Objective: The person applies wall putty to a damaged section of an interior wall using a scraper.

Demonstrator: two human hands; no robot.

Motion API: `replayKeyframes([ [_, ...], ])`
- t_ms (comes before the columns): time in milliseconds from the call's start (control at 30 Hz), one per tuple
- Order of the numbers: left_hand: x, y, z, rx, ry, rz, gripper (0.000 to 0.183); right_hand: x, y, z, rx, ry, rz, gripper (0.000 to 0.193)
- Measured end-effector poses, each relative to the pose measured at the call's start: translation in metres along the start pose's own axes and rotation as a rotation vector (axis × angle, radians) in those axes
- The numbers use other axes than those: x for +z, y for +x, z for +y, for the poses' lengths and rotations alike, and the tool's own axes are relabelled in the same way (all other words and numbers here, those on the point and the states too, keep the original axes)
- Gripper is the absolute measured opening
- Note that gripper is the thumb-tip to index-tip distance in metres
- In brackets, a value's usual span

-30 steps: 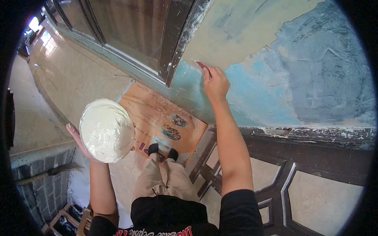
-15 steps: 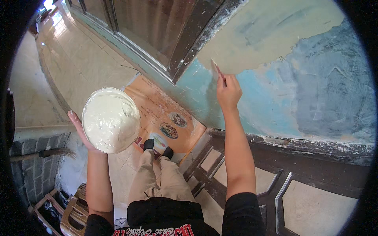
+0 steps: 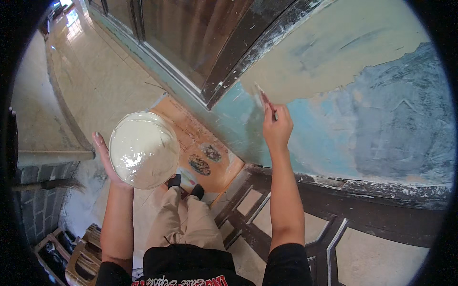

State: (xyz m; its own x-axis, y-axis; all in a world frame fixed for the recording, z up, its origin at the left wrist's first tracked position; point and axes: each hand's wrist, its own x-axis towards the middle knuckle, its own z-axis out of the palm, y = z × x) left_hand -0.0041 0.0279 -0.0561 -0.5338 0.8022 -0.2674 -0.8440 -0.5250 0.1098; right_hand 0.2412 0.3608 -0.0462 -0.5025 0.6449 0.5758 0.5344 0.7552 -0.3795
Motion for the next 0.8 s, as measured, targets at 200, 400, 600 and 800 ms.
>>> replayKeyframes([
  [200,0.026,0.022,-0.030,-0.207,0.043,-0.116,0.106,-0.089,-0.005,-0.060,-0.306,0.113,-0.082,0.025],
  [400,0.061,0.033,-0.046,-0.279,0.192,0.026,0.108,-0.149,0.012,-0.126,-0.614,0.005,-0.277,0.030],
  [600,0.072,0.036,-0.043,-0.263,0.200,0.037,0.109,-0.153,0.011,-0.148,-0.626,0.039,-0.336,0.031],
  [800,0.061,0.042,-0.017,-0.395,0.012,-0.349,0.105,-0.141,0.007,-0.159,-0.625,0.092,-0.397,0.032],
])
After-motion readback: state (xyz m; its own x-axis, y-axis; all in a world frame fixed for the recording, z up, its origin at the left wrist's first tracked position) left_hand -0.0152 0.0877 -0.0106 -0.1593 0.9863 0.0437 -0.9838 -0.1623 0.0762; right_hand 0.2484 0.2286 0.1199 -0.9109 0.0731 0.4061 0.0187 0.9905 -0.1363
